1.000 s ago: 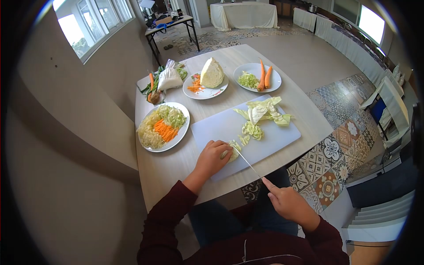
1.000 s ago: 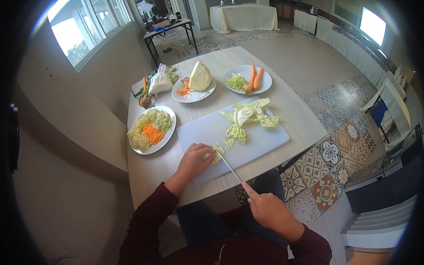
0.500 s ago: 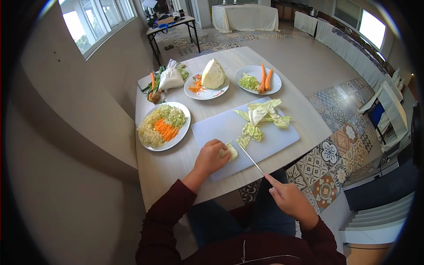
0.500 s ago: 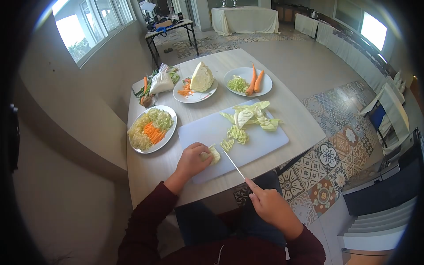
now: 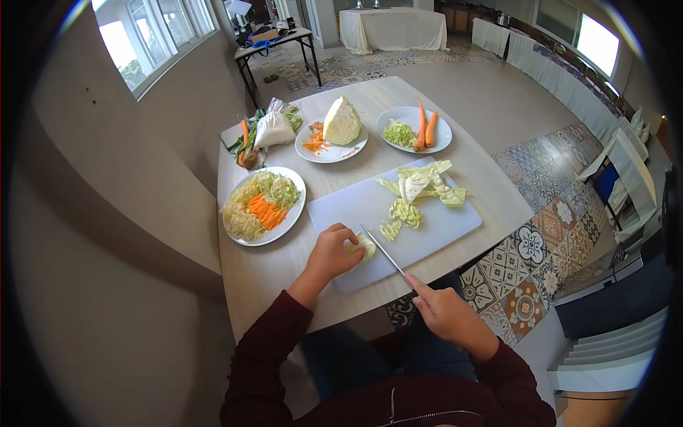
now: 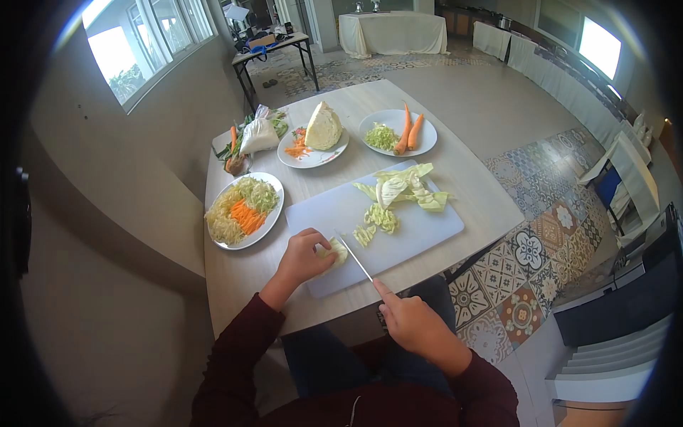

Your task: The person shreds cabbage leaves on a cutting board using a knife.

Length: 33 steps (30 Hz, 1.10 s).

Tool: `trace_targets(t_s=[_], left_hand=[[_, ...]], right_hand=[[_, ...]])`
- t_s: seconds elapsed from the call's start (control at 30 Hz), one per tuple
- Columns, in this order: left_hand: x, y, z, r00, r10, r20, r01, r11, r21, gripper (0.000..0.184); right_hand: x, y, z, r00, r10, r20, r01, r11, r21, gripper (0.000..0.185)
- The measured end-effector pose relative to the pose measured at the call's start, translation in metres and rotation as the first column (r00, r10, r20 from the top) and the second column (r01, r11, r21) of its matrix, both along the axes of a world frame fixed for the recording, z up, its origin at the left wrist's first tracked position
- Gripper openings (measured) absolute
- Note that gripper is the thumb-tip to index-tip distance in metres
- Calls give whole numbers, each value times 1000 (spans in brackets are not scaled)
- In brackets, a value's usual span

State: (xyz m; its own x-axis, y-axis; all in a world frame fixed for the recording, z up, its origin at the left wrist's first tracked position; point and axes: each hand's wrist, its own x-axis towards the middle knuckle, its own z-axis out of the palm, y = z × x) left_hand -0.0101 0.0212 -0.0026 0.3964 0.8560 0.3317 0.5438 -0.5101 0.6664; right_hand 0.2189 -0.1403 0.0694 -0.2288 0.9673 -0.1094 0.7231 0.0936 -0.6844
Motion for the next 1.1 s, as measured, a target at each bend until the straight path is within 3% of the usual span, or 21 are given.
trace_targets(t_s=[0.13, 0.23, 0.53, 0.63, 0.93, 1.1], left_hand=[[-1, 1, -1, 1000, -11, -1, 11, 1000, -1, 19], [0, 4, -10, 998, -48, 29, 45, 993, 106, 22], [13, -1, -19, 989, -92, 117, 76, 987, 138, 19], [16, -6, -14, 990, -91, 107, 84, 994, 74, 16], [15, -8, -4, 990, -66, -128, 107, 931, 349, 11], [15, -5, -8, 985, -89, -147, 135, 930, 341, 10]], right_hand=[[-4, 2, -4, 999, -18, -45, 20, 999, 43, 48], [-3, -1, -3, 997, -61, -43, 61, 998, 14, 49], [9, -12, 7, 991, -124, -42, 123, 992, -27, 49], [12, -13, 2, 991, -125, -54, 124, 992, -16, 49], [15, -17, -3, 991, -71, -116, 82, 992, 94, 49], [16, -16, -3, 995, -53, -87, 61, 994, 96, 49]])
